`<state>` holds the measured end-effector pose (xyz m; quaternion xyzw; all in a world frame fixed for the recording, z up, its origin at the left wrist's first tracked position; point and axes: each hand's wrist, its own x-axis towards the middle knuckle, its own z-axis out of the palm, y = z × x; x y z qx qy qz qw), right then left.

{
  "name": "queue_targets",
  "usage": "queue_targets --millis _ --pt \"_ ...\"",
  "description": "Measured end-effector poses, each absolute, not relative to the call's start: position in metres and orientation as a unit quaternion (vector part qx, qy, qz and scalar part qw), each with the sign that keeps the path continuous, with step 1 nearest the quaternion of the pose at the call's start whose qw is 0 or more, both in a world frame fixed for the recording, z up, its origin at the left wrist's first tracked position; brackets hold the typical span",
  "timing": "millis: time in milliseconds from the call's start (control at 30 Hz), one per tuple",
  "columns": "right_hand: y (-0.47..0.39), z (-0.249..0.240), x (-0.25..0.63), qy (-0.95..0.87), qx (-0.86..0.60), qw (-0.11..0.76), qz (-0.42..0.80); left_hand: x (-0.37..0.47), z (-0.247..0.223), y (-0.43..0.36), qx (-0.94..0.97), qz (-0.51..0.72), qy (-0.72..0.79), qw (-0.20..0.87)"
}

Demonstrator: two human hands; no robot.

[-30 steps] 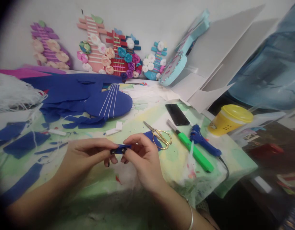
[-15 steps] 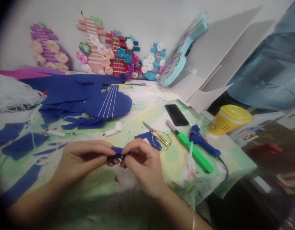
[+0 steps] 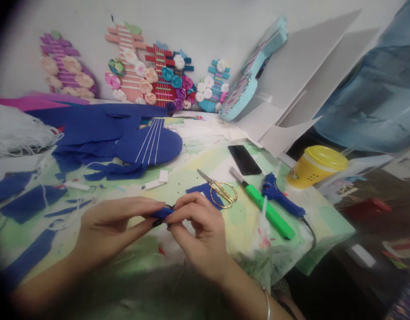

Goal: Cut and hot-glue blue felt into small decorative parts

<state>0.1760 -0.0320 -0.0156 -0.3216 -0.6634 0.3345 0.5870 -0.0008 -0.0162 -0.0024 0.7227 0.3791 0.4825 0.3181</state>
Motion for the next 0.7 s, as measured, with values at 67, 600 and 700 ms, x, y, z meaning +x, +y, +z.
queue_targets --millis 67,600,700 --pt "-0.0319 -0.0152 0.1767 -0.68 -0.322 0.581 0.311 -0.0011 -0.0026 -0.0157 0.751 0.479 0.356 0.284" --pt "-0.0275 -0.0159 0.1736 -0.537 -0.273 0.59 0.538 -0.0015 -0.0105 -0.0169 0.728 0.477 0.362 0.333" --pt "-0.0265 -0.017 0.1735 -0.484 -0.249 0.573 0.613 -0.0018 -0.0107 -0.0153 0.724 0.486 0.346 0.347"
